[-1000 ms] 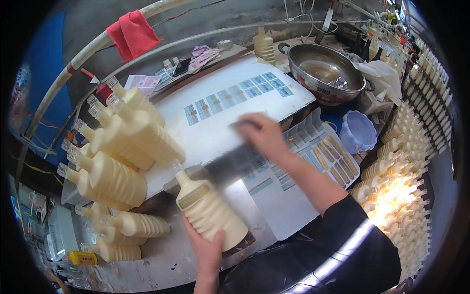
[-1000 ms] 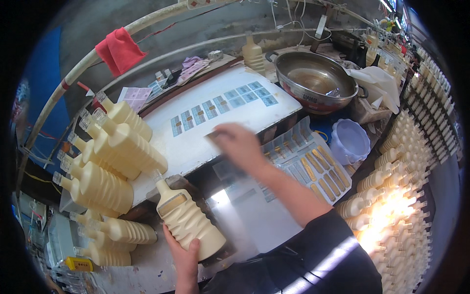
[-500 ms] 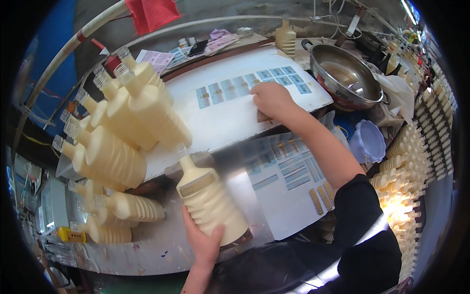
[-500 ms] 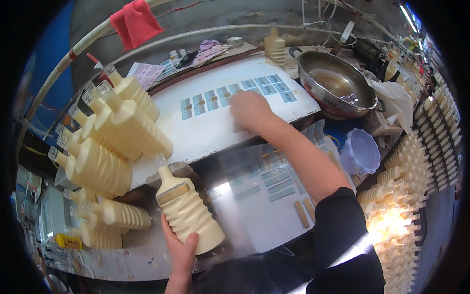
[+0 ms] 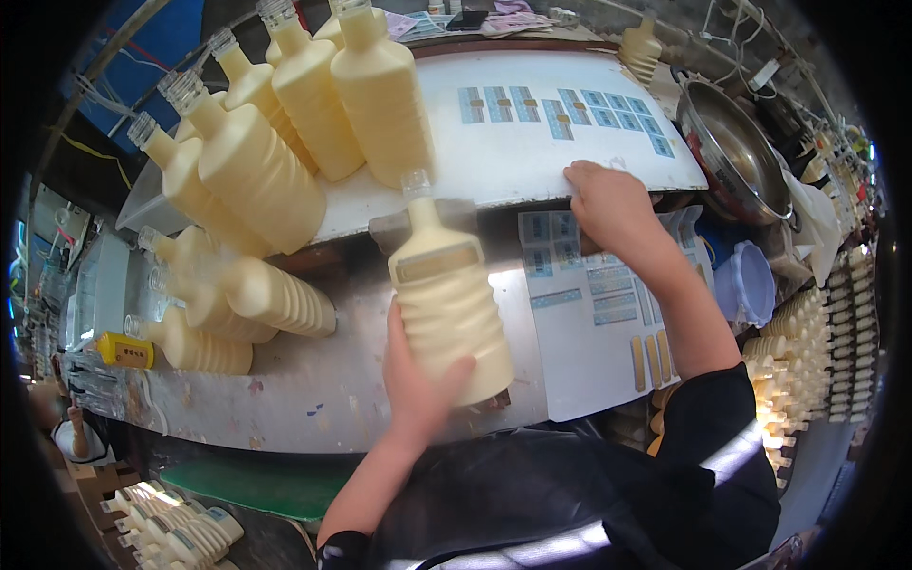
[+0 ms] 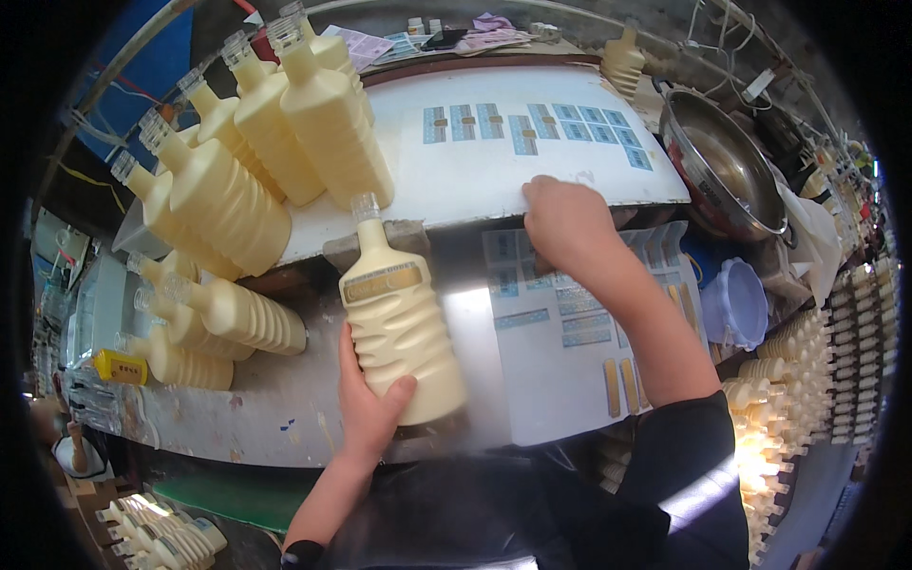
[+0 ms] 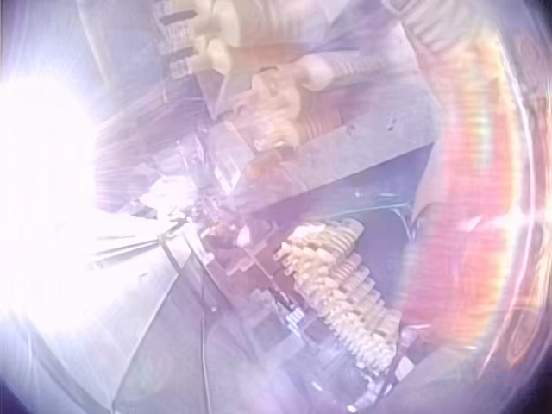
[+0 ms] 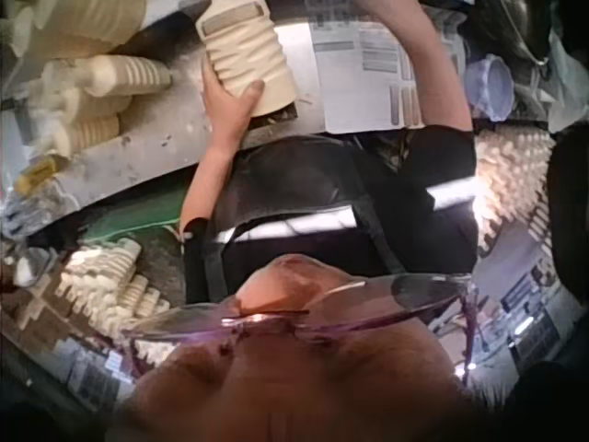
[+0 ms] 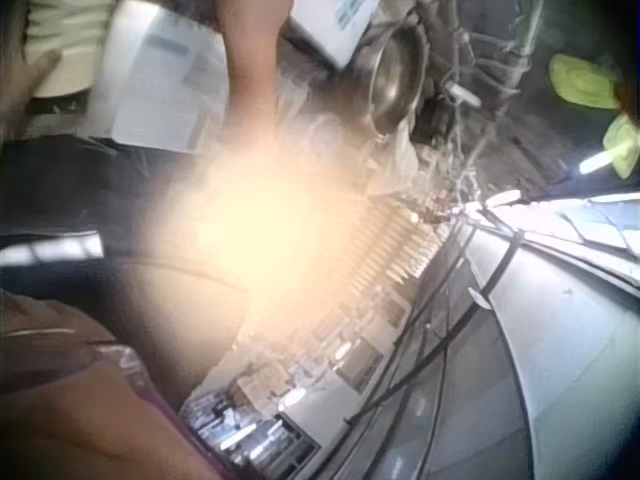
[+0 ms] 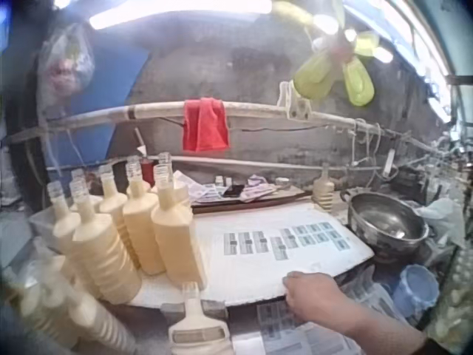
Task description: The person picks up cream-colored plastic bottles from a metal counter and applies rectangular labels to their bodies. The person smooths each label with fingers, then places the labeled bottle back on the counter among other bottles.
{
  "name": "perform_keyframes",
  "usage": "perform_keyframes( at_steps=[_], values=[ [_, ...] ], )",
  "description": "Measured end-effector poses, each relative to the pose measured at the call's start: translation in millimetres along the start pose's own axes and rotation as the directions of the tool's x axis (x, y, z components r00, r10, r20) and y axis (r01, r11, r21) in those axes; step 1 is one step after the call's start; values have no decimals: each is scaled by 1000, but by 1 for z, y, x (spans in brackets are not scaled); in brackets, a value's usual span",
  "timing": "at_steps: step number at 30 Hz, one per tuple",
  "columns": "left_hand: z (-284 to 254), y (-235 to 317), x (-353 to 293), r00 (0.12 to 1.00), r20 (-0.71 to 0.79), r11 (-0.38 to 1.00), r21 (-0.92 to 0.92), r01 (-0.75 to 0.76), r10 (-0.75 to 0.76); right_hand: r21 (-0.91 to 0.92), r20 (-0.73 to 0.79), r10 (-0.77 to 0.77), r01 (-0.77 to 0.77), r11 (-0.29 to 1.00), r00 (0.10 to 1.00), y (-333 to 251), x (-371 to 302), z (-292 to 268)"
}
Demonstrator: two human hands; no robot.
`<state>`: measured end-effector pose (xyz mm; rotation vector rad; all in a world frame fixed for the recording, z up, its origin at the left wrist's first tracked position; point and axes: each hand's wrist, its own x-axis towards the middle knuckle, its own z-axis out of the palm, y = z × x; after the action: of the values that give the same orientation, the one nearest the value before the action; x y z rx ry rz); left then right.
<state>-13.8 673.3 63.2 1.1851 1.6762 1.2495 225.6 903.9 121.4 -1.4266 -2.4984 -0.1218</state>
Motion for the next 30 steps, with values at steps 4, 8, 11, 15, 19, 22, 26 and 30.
perform_keyframes(
  at_steps=[4,8,11,15,19,22,26,30],
  values=[
    [5,-5,0,998,-55,998,-53,-34,31,27,-84,-7,9,1000,996,25,35,6],
    [5,-6,1,996,-94,998,-57,-16,11,-34,64,63,-61,998,996,40,69,27],
    [2,-9,3,996,-84,1000,-16,-23,21,-123,175,31,-9,992,984,25,53,15],
    [1,-10,2,998,-70,1000,-11,-1,0,49,32,-106,105,993,994,34,9,6],
    [2,-6,1,999,-51,1000,-27,3,-4,126,-470,203,-163,979,859,157,-3,-48],
    [5,-5,0,998,-63,992,-123,-27,20,94,-229,660,-659,747,716,268,-18,-95],
    [8,-11,1,997,-63,988,-146,-48,39,121,109,732,-740,662,673,366,-34,-79],
    [9,-13,-2,996,-83,981,-191,-44,29,204,293,755,-810,550,587,351,-20,-71]
  ],
)
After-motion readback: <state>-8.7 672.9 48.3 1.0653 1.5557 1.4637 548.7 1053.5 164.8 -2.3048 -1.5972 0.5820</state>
